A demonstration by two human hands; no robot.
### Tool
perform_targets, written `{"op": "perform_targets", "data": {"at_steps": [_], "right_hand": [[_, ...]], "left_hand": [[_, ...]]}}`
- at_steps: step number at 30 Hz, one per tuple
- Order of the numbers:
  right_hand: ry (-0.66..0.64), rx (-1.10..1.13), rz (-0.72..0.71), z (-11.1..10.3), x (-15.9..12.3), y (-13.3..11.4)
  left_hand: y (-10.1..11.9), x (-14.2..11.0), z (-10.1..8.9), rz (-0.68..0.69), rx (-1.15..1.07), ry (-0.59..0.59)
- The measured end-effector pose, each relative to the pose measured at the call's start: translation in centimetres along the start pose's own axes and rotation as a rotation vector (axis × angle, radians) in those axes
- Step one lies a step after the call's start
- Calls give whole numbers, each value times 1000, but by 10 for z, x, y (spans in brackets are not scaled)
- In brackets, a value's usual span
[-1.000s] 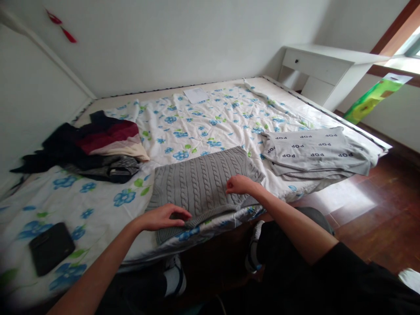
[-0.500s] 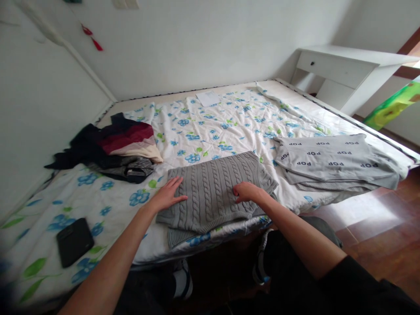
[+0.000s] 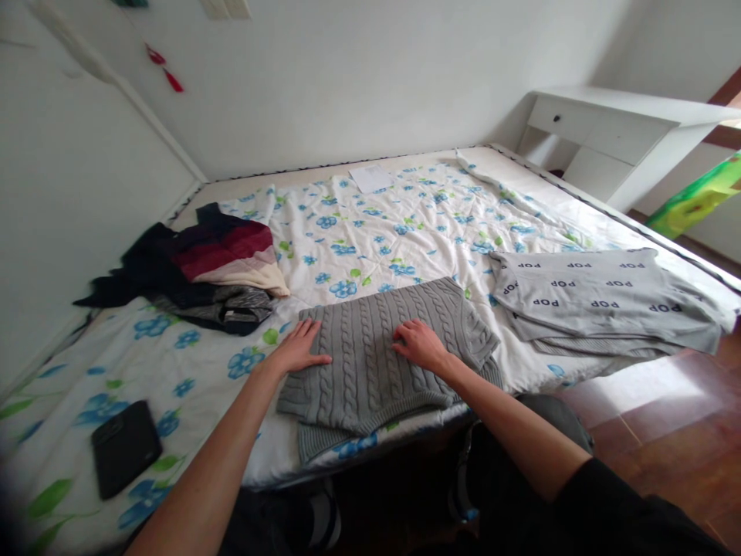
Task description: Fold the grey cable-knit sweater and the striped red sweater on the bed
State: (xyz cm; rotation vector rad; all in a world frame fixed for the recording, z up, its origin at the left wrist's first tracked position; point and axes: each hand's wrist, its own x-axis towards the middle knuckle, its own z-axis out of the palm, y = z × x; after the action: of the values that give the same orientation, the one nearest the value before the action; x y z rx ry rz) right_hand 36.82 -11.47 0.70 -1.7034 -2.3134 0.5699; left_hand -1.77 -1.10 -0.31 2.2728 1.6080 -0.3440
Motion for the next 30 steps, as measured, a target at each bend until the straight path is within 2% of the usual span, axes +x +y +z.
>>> {"op": "perform_targets", "data": {"at_steps": [2, 5, 9, 16, 18, 20, 22, 25, 27, 30], "right_hand": [[91, -28, -45, 7, 6, -5], [133, -54, -18, 17, 20, -15], [78, -63, 35, 29, 53, -45], [-30, 60, -97, 60, 127, -133], [-78, 57, -105, 70, 137, -147], [-100, 42, -113, 75, 141, -149], [-102, 31, -131, 74, 140, -136], [-110, -2, -118, 58, 135, -92], [-122, -36, -79, 39, 126, -47], [-108, -65, 66, 7, 103, 38]], "left_hand": [[-1, -1, 0, 32, -10, 7], [-8, 2, 2, 40, -36, -8], [-12, 7, 8, 11, -53, -28], [-5, -1, 14, -40, -97, -24], [-4, -4, 15, -35, -124, -24], [-5, -5, 15, -38, -136, -19], [-6, -4, 17, -75, -132, -5], [-11, -3, 18, -204, -127, -5], [-14, -2, 18, -259, -147, -22], [-19, -2, 18, -256, -179, -30]]}}
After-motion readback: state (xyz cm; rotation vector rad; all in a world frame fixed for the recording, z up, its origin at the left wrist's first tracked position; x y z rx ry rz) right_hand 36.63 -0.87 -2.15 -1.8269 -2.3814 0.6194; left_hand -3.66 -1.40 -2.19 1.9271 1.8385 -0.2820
